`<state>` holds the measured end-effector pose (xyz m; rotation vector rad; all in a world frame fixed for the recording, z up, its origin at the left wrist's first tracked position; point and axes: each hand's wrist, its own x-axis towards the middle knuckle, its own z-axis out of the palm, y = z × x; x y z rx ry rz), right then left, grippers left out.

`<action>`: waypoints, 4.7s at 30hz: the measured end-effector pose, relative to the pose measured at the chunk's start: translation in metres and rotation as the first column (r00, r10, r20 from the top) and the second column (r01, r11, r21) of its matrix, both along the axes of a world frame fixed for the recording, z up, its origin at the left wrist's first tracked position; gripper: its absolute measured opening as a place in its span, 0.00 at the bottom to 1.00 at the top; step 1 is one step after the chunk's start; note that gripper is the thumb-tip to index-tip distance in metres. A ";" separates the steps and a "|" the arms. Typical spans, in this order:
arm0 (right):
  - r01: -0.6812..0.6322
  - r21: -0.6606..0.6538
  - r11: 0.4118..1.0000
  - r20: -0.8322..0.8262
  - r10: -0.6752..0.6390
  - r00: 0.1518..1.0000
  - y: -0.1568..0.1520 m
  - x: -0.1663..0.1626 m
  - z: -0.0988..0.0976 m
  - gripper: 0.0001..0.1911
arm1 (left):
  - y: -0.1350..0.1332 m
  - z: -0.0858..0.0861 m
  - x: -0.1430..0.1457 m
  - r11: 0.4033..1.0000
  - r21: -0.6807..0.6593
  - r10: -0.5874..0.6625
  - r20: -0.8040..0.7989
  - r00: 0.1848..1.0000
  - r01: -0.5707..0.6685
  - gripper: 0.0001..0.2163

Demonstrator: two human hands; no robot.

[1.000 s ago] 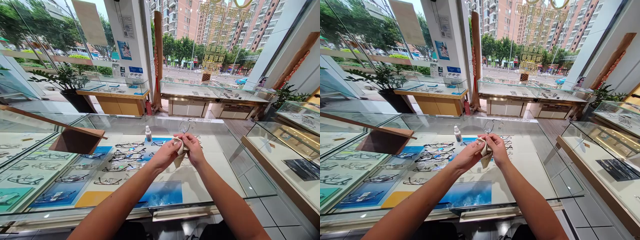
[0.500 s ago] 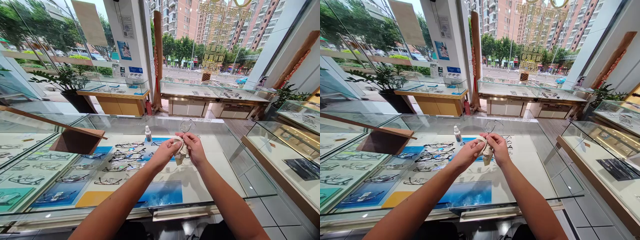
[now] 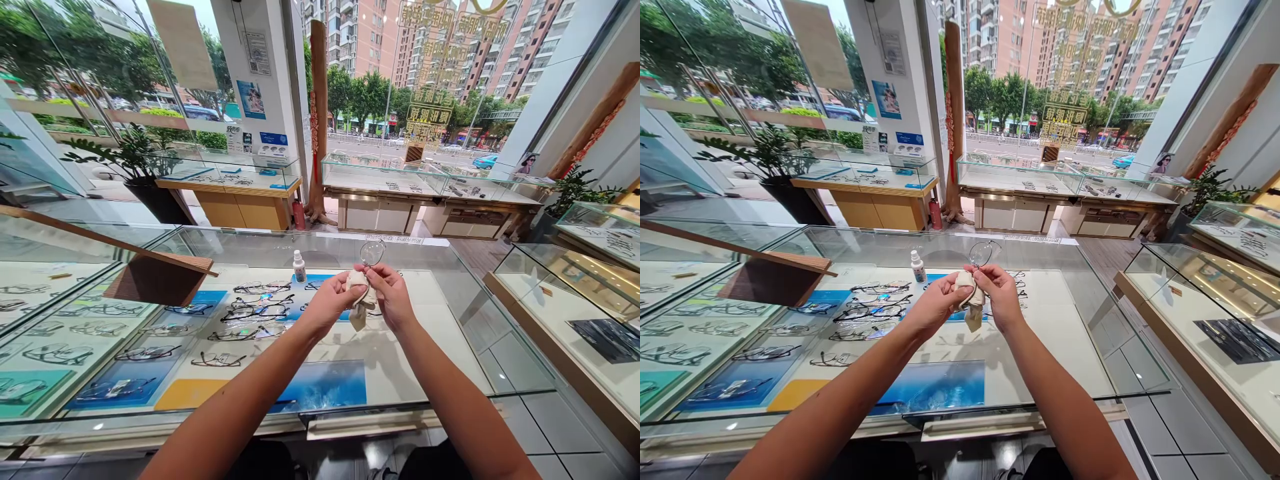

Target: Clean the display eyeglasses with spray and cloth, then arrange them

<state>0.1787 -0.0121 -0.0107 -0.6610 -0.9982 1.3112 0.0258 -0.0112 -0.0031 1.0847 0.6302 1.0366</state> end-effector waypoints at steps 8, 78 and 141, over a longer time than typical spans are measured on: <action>-0.048 0.067 0.997 0.047 0.045 0.998 0.005 0.002 -0.006 0.10 | 0.001 -0.004 0.004 0.992 0.051 0.116 -0.008 0.993 -0.116 0.26; -0.203 0.213 0.956 0.473 0.081 0.877 -0.005 0.001 -0.004 0.17 | 0.007 0.003 -0.007 0.931 0.198 0.302 0.048 0.952 -0.305 0.21; -0.009 0.124 0.992 -0.033 0.013 0.999 0.005 0.040 0.013 0.12 | -0.002 0.011 -0.014 0.997 0.036 -0.075 -0.003 0.997 0.075 0.24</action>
